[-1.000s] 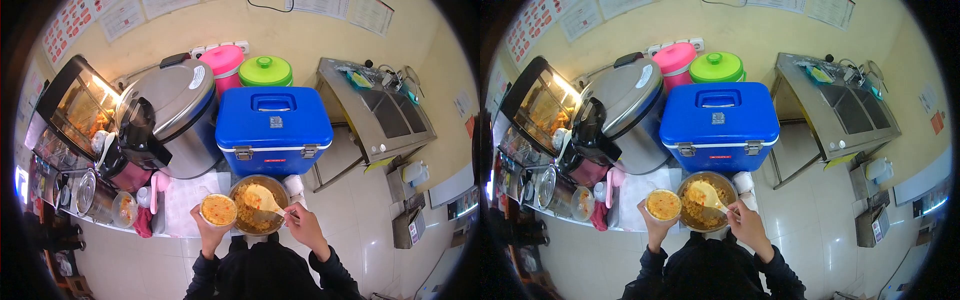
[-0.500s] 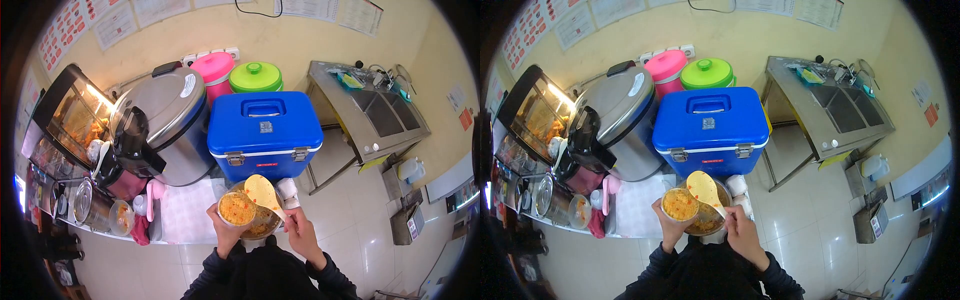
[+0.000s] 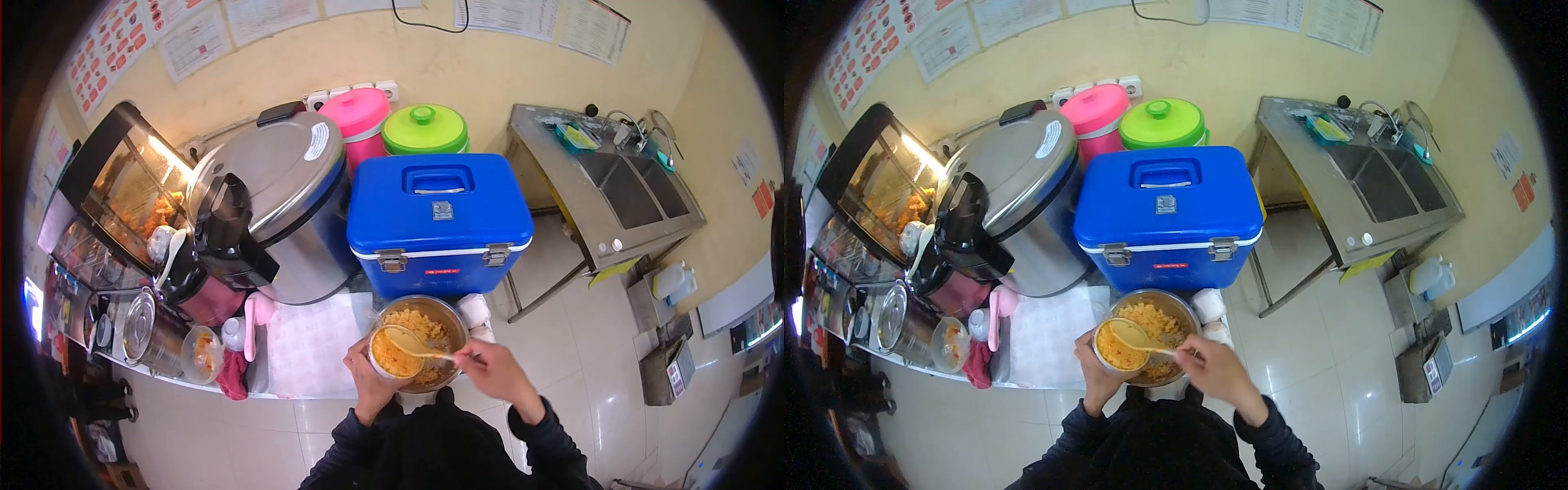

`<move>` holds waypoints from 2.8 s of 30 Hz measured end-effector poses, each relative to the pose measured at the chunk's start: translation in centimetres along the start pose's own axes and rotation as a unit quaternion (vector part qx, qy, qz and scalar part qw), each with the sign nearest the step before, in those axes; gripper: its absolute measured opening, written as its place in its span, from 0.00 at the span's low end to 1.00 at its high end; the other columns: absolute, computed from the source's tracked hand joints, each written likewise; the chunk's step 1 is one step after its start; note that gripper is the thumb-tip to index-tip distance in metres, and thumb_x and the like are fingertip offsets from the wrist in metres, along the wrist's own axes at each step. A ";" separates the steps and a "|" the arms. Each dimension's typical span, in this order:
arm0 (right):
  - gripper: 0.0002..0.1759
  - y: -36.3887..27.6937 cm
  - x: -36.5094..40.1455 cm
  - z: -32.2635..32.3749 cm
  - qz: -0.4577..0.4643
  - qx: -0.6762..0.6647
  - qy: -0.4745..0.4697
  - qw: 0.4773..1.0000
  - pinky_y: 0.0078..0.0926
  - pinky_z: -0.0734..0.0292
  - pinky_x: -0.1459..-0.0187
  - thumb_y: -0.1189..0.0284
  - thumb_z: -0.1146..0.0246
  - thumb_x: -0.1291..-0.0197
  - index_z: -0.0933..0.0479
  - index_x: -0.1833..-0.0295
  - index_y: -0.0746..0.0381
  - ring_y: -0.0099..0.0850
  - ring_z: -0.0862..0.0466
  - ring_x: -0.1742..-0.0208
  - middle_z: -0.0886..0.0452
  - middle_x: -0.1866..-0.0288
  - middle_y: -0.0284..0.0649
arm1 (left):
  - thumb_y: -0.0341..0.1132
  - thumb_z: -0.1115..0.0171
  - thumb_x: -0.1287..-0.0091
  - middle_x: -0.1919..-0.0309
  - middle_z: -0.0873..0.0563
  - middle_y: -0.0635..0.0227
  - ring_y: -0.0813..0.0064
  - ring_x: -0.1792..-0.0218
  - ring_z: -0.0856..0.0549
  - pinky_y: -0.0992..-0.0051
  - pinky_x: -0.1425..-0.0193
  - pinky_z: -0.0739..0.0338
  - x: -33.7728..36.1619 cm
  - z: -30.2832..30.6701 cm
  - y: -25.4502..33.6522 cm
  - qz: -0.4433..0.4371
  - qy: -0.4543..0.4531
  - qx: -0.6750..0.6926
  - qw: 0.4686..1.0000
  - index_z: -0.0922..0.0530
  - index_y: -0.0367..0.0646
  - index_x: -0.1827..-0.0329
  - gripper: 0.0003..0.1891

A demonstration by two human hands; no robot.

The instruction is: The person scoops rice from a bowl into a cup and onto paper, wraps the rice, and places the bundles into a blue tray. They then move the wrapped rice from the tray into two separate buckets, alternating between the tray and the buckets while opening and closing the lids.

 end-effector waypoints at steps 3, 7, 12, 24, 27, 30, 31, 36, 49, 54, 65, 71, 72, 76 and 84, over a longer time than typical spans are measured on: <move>0.10 0.9 -0.4 0.6 -0.020 -0.045 -0.013 0.999 0.36 0.22 0.69 0.62 0.38 0.30 0.20 0.58 0.57 0.40 0.13 0.69 0.16 0.71 0.47 | 0.43 0.11 0.68 0.43 0.25 0.56 0.53 0.40 0.30 0.56 0.36 0.39 -0.1 0.2 -0.5 0.012 -0.002 0.006 1.000 0.36 0.37 0.35 0.55; 0.11 -0.9 0.7 -2.9 0.045 0.102 -0.014 0.994 0.43 0.23 0.70 0.60 0.38 0.31 0.21 0.57 0.55 0.49 0.15 0.71 0.17 0.75 0.43 | 0.45 0.12 0.68 0.42 0.26 0.57 0.55 0.40 0.30 0.56 0.35 0.42 -0.3 0.1 0.0 -0.033 -0.038 -0.042 0.998 0.36 0.38 0.34 0.56; 0.12 0.7 0.0 -1.3 0.026 -0.004 -0.001 1.000 0.39 0.24 0.70 0.60 0.38 0.30 0.21 0.56 0.58 0.44 0.15 0.72 0.17 0.73 0.45 | 0.48 0.12 0.69 0.42 0.25 0.58 0.57 0.40 0.29 0.56 0.34 0.46 0.1 0.4 -1.0 0.004 -0.028 -0.020 0.999 0.36 0.39 0.35 0.56; 0.10 -0.1 2.1 -2.1 0.057 0.053 0.033 0.996 0.33 0.24 0.75 0.61 0.36 0.32 0.22 0.57 0.57 0.40 0.14 0.75 0.19 0.78 0.42 | 0.47 0.11 0.70 0.43 0.22 0.61 0.62 0.39 0.26 0.59 0.34 0.47 0.3 0.6 0.2 -0.046 -0.014 -0.072 0.996 0.34 0.40 0.34 0.57; 0.09 -0.9 2.8 -4.0 0.090 0.160 0.013 0.983 0.33 0.23 0.75 0.61 0.36 0.32 0.22 0.57 0.54 0.39 0.15 0.76 0.18 0.77 0.42 | 0.48 0.09 0.67 0.42 0.28 0.58 0.59 0.40 0.31 0.59 0.35 0.36 0.1 0.9 1.8 -0.088 -0.018 -0.140 0.986 0.36 0.38 0.35 0.57; 0.09 -1.5 2.2 -2.4 0.133 0.068 0.031 0.988 0.34 0.23 0.75 0.63 0.36 0.32 0.24 0.57 0.56 0.40 0.15 0.77 0.18 0.78 0.42 | 0.45 0.08 0.66 0.39 0.31 0.58 0.64 0.38 0.28 0.62 0.32 0.31 1.3 0.5 -2.0 0.002 0.007 0.017 1.000 0.41 0.39 0.35 0.58; 0.09 -1.0 2.0 -1.5 0.104 0.020 0.048 0.993 0.35 0.23 0.75 0.63 0.36 0.32 0.24 0.56 0.57 0.40 0.15 0.77 0.18 0.78 0.42 | 0.44 0.08 0.66 0.39 0.32 0.58 0.65 0.38 0.28 0.63 0.31 0.31 1.4 0.5 -2.5 0.002 0.014 0.034 0.999 0.42 0.39 0.35 0.58; 0.10 2.7 2.4 0.8 -0.028 0.063 0.110 0.992 0.39 0.23 0.73 0.65 0.36 0.33 0.25 0.54 0.60 0.43 0.16 0.76 0.18 0.77 0.44 | 0.37 0.10 0.61 0.38 0.33 0.59 0.66 0.35 0.27 0.65 0.29 0.30 1.9 1.8 -3.8 0.018 0.042 0.148 0.988 0.46 0.41 0.34 0.56; 0.18 3.0 -0.7 -9.7 -0.023 -0.034 -0.043 0.998 0.37 0.28 0.43 0.59 0.42 0.28 0.21 0.41 0.58 0.34 0.23 0.42 0.20 0.41 0.35 | 0.36 0.11 0.63 0.39 0.31 0.59 0.65 0.34 0.28 0.65 0.30 0.32 3.1 7.2 -3.2 0.073 0.077 0.287 0.952 0.43 0.39 0.32 0.56; 0.26 1.3 -2.6 -24.3 -0.275 -0.680 -0.224 0.642 0.37 0.24 0.45 0.48 0.51 0.23 0.27 0.34 0.53 0.30 0.21 0.43 0.22 0.37 0.32 | 0.39 0.11 0.62 0.32 0.32 0.53 0.58 0.31 0.30 0.59 0.27 0.37 3.0 9.0 -5.8 0.057 0.055 0.225 0.971 0.39 0.37 0.29 0.57; 0.30 -0.9 -13.8 -25.6 -0.047 -0.331 -0.075 0.940 0.41 0.21 0.48 0.53 0.40 0.29 0.33 0.28 0.55 0.40 0.20 0.43 0.24 0.38 0.48 | 0.75 0.36 0.50 0.26 0.30 0.64 0.63 0.24 0.35 0.42 0.31 0.52 7.1 14.2 -14.3 -0.005 -0.122 -0.352 0.928 0.30 0.46 0.28 0.53; 0.38 -3.1 -10.7 -30.3 0.184 0.294 -0.036 0.937 0.51 0.29 0.40 0.53 0.29 0.44 0.31 0.28 0.49 0.57 0.30 0.40 0.31 0.37 0.53 | 0.73 0.45 0.37 0.27 0.30 0.66 0.65 0.26 0.35 0.45 0.32 0.49 9.6 14.4 -13.7 -0.025 -0.135 -0.436 0.890 0.27 0.47 0.30 0.43; 0.38 -3.0 -10.6 -30.8 0.177 0.316 -0.048 0.931 0.53 0.30 0.40 0.54 0.29 0.44 0.31 0.28 0.49 0.57 0.30 0.40 0.32 0.37 0.53 | 0.72 0.45 0.37 0.27 0.29 0.67 0.66 0.26 0.34 0.45 0.32 0.49 9.4 14.5 -13.8 -0.030 -0.131 -0.435 0.890 0.27 0.48 0.30 0.42; 0.41 -2.6 -11.4 -30.9 0.160 0.312 -0.069 0.934 0.53 0.30 0.40 0.55 0.27 0.47 0.34 0.28 0.46 0.56 0.29 0.36 0.32 0.33 0.52 | 0.67 0.41 0.36 0.31 0.26 0.71 0.68 0.30 0.31 0.44 0.33 0.49 9.2 15.0 -14.3 -0.049 -0.133 -0.411 0.901 0.24 0.51 0.33 0.36; 0.42 -1.8 -15.7 -26.6 0.027 0.089 -0.092 0.991 0.44 0.25 0.40 0.52 0.22 0.52 0.33 0.34 0.50 0.53 0.20 0.40 0.19 0.44 0.52 | 0.52 0.30 0.38 0.40 0.19 0.77 0.73 0.36 0.25 0.43 0.37 0.43 5.2 16.3 -16.2 -0.100 -0.199 -0.264 0.938 0.16 0.57 0.47 0.19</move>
Point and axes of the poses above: each hand's wrist, its own x-axis away from the middle knuckle, its own z-axis out of the back of the hand, y = z × x, the point moved 8 cm from there along -x, towards the middle knuckle
